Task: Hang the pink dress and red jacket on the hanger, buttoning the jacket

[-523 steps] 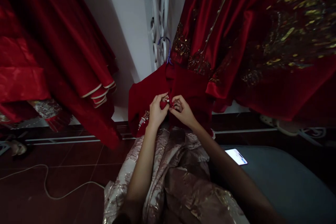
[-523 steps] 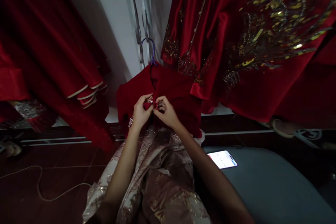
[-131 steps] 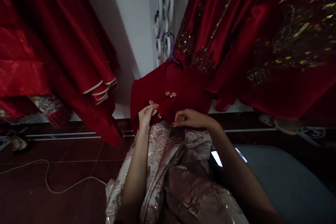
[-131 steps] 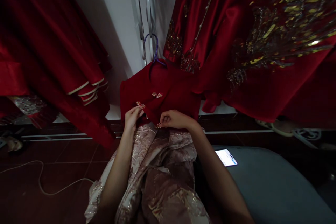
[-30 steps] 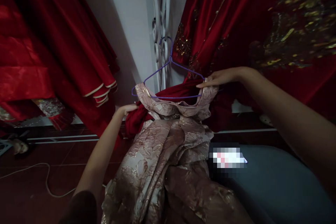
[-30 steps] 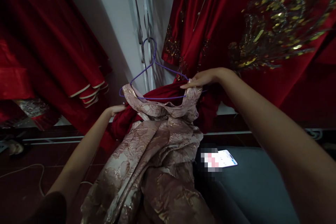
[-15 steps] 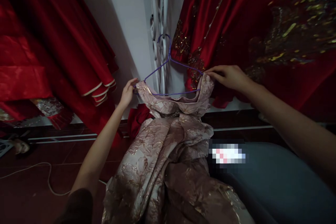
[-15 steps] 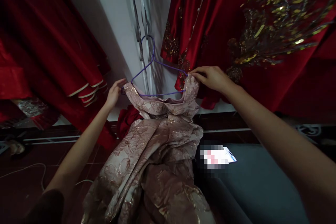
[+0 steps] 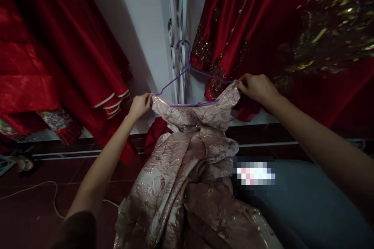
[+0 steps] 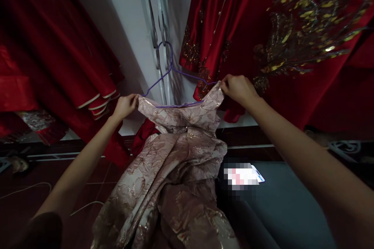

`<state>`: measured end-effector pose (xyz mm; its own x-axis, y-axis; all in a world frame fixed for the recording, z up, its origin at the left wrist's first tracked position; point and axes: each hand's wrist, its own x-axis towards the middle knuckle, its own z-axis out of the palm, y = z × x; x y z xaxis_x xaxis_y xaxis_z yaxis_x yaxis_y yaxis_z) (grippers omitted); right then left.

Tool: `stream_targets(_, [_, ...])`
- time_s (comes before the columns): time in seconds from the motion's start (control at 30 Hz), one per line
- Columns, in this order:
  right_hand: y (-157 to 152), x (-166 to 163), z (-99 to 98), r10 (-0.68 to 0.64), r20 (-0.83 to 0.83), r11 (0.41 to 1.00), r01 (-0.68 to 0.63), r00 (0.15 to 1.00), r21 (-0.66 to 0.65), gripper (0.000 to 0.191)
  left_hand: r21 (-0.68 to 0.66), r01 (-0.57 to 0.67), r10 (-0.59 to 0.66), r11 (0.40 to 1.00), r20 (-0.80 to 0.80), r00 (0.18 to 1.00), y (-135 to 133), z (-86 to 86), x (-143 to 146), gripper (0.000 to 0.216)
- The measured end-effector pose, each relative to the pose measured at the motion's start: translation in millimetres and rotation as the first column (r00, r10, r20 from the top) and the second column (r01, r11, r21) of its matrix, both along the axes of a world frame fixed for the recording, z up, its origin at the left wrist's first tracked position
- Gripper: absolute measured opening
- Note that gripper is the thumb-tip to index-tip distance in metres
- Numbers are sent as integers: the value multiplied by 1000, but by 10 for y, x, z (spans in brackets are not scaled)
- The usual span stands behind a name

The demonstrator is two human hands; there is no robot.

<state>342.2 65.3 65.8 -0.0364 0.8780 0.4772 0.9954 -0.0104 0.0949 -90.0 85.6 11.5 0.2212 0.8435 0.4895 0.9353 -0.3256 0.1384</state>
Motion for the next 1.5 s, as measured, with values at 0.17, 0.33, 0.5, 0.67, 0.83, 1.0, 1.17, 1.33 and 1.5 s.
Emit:
stream_targets(0.17, [-21,236,-421,-5,-47,972,-6,999,-236,25,-285,-39,-20,958,-202,979,-130,-266,-149,34])
stream_targets(0.33, [-203,63,-674,190,-195,923,-243,962,-299,22,-166,345,-365,924,-112,924,-346,-186,310,34])
stream_targets(0.5, [-196,-272,-447,457,-154,876,-473,876,-90,22,8,564,-557,826,-148,817,-251,-120,1038,29])
stream_targets(0.67, [7,-93,-359,307,46,948,-310,951,78,29,22,520,-504,854,-216,836,-328,-399,1316,23])
stream_targets(0.83, [106,297,-461,126,197,991,-134,972,28,31,54,500,-479,865,-214,851,-728,-340,1120,27])
stream_targets(1.0, [105,442,-483,110,193,994,-113,975,7,30,52,498,-478,866,-211,853,-969,-135,961,30])
stream_targets(1.17, [113,458,-486,119,172,993,-122,978,7,30,45,484,-463,874,-228,857,-1016,-88,908,30])
stream_targets(1.33, [66,430,-464,167,112,981,-177,980,82,27,47,486,-461,872,-248,852,-995,-106,914,28])
stream_targets(1.5, [-68,297,-307,241,-17,960,-236,970,150,24,37,494,-471,869,-245,847,-946,-125,969,29])
